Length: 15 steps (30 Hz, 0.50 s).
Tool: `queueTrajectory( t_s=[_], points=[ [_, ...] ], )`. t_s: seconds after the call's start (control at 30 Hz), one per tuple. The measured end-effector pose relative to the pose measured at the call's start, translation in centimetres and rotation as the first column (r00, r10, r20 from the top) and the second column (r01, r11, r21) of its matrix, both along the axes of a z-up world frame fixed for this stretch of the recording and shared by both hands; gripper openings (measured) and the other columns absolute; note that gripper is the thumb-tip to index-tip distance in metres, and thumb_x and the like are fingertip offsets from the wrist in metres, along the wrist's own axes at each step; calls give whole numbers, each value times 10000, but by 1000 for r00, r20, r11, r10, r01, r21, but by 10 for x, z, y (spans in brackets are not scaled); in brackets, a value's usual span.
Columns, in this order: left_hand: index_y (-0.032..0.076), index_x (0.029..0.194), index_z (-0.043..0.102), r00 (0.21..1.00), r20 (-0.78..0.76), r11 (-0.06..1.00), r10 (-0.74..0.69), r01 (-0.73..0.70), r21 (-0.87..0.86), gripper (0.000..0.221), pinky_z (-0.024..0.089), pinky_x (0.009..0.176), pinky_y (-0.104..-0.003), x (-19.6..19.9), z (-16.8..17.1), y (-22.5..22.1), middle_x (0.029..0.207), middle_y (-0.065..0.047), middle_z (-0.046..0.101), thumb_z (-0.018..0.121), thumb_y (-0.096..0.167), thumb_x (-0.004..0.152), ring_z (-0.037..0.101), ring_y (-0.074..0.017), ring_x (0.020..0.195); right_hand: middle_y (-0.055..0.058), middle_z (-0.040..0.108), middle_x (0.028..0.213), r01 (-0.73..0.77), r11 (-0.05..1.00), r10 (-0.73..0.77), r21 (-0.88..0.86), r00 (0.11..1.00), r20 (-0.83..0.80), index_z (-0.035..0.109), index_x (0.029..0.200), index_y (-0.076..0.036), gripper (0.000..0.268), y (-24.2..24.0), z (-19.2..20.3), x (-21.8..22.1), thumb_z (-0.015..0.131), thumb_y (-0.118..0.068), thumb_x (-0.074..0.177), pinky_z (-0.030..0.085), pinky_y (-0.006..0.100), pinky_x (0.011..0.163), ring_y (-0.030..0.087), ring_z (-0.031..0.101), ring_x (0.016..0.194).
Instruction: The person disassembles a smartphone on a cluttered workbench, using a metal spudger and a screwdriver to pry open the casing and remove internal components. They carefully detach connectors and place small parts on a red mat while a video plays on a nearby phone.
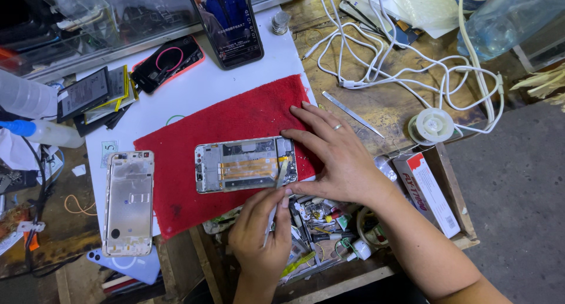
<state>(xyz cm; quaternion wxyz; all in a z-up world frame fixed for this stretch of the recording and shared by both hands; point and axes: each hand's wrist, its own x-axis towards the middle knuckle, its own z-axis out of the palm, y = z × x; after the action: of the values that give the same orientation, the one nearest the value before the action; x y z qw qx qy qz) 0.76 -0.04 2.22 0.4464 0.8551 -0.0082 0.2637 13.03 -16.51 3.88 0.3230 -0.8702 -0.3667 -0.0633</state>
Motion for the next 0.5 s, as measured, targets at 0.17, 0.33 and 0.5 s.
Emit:
queueTrajectory(
  t_s=[0.17,0.33,0.5],
  points=[
    [33,1120,715,1000,-10,1000,11,-11,30,254,612,796,-337,0,2,-2,1040,-130,744,741,-10,871,767,-250,930,176,470,1557,6,1000,-6,-9,1000,1,614,1366,-103,876,-1,-1,0,846,-592,677,339,551,1168,406,405,1466],
    [34,1110,724,1000,-28,1000,7,-7,25,261,611,743,-323,-1,2,-1,991,-124,734,749,-12,855,766,-233,872,172,468,1559,5,1000,-5,-11,1000,-5,614,1365,-106,875,-1,-1,0,844,-595,676,338,553,1167,403,403,1467],
    [28,1114,719,1000,-6,1000,4,-4,28,254,609,744,-319,-1,1,-2,993,-116,732,751,-17,866,765,-226,871,170,465,1562,6,1000,-6,-13,1000,-9,614,1368,-105,877,-1,-1,0,842,-592,676,335,552,1170,403,399,1468]
  ],
)
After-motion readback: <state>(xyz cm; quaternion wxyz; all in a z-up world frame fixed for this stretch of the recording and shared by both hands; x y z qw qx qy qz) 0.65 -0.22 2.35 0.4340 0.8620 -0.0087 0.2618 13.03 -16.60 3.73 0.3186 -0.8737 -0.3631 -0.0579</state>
